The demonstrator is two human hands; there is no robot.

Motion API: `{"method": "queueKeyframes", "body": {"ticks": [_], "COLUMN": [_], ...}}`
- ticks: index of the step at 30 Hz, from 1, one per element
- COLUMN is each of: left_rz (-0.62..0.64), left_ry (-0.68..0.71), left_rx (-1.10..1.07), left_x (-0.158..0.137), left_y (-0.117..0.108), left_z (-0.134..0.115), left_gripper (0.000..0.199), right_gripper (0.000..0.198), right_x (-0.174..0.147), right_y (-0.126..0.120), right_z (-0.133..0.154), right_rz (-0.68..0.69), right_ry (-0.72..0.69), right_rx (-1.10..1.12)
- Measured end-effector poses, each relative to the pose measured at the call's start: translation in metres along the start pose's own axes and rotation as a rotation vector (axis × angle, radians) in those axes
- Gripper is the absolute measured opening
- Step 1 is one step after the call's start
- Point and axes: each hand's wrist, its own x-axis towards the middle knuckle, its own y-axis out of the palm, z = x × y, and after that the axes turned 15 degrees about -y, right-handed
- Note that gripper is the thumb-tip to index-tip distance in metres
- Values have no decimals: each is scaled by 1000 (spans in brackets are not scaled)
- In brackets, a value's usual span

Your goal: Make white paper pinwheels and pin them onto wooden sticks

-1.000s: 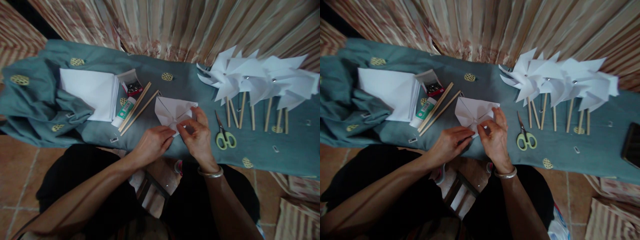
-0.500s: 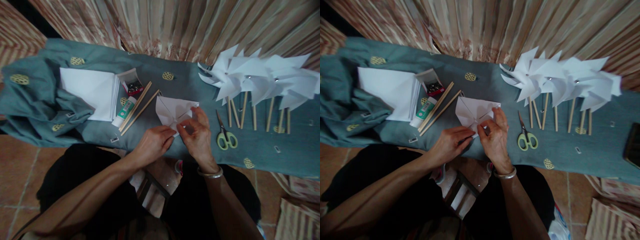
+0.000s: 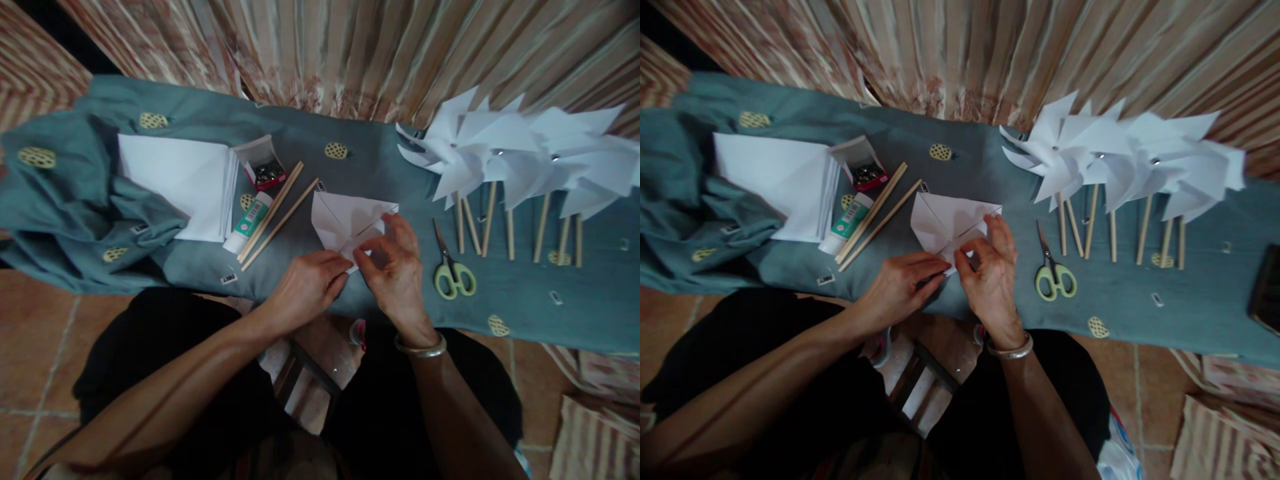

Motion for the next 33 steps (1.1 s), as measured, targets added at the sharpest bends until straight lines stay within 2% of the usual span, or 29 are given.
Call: {"method": "queueKeyframes", "body": {"ticks": [16,21,26,33], "left_rz": [4,6,-4,10], "left_ry": [4,3,13,8], "left_rx": [12,12,25,22], "left_x": [0,0,0,1], "left_y": [0,1,2,1], "left_z": [-1,0,1,0], "left_gripper": [22,21,20,18], "right_gripper": [8,16,22,32], "right_x": [-6,-8,-8,-13], "right_y": [3,4,3,4], "right_z": [-3,-3,0,6], "right_rz": [17,18,40,141], "right_ry": [-39,-58,-139,-187], "right_rx": [28,31,-16,-102]}}
